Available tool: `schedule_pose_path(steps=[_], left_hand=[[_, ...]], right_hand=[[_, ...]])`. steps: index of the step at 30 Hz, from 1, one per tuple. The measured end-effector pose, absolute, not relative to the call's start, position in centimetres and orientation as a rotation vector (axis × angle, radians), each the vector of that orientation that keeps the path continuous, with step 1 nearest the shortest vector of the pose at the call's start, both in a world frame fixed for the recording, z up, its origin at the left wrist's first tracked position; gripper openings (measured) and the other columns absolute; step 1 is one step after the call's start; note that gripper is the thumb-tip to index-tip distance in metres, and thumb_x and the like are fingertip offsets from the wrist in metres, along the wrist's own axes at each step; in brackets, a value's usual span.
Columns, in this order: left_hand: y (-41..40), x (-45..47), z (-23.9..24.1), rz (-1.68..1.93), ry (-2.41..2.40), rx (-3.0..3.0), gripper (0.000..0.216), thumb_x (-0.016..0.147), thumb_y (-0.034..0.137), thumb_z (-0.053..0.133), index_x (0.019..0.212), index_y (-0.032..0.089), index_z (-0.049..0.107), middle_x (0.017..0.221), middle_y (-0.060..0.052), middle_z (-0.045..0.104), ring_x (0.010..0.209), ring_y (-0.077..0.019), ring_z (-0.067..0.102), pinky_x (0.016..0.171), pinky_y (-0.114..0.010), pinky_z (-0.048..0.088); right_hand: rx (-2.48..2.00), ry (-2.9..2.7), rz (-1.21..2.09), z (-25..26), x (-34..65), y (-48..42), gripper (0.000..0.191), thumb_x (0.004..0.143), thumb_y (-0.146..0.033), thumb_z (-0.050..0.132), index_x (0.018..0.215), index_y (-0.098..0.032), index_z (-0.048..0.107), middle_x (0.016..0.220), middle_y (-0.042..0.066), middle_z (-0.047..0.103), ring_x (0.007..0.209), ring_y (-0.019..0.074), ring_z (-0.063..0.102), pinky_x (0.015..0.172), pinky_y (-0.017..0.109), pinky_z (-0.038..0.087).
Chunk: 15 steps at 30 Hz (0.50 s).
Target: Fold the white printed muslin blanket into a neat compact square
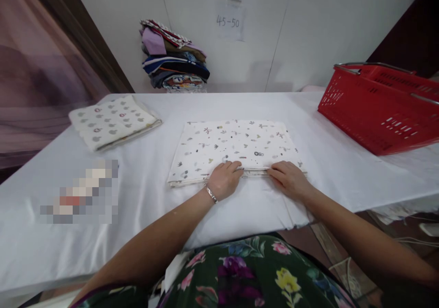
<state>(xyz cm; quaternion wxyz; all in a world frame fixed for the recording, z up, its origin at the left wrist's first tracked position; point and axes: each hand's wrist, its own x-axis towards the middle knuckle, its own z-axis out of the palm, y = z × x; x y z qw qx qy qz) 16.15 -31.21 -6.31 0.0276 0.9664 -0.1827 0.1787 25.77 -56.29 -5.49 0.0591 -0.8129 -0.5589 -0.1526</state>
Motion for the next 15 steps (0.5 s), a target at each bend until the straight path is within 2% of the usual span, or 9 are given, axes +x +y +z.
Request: schedule_pose_path(steps=[4, 10, 15], left_hand=[[-31.46, 16.16, -6.12, 0.525, -0.521, 3.003, 0.019, 0.089, 0.024, 0.043, 0.093, 0.02, 0.061, 0.111, -0.005, 0.058, 0.088, -0.0184, 0.053, 0.071, -0.033, 0.041], [-31.44, 16.32, -6.57, 0.564, -0.51, 2.995, 0.02, 0.088, 0.017, 0.042, 0.089, 0.02, 0.062, 0.108, -0.005, 0.06, 0.088, -0.0178, 0.053, 0.071, -0.033, 0.042], [-31.23, 16.43, -6.9, 0.669, -0.596, 2.886, 0.02, 0.088, 0.013, 0.04, 0.087, 0.017, 0.059, 0.111, -0.006, 0.058, 0.097, -0.0186, 0.051, 0.08, -0.034, 0.042]], right_hand=[[-2.485, -1.666, -0.473, -5.48, 25.76, -56.15, 0.02, 0.091, -0.024, 0.043, 0.1, -0.018, 0.061, 0.097, 0.01, 0.059, 0.086, 0.0211, 0.049, 0.073, 0.033, 0.036], [-2.463, -1.66, -0.495, -5.74, 25.85, -56.18, 0.02, 0.091, -0.017, 0.043, 0.098, -0.016, 0.061, 0.096, 0.011, 0.061, 0.086, 0.0212, 0.051, 0.072, 0.033, 0.038], [-2.455, -1.64, -0.49, -5.92, 25.79, -56.21, 0.02, 0.091, -0.013, 0.04, 0.095, -0.015, 0.06, 0.097, 0.011, 0.061, 0.087, 0.0218, 0.052, 0.071, 0.034, 0.04]])
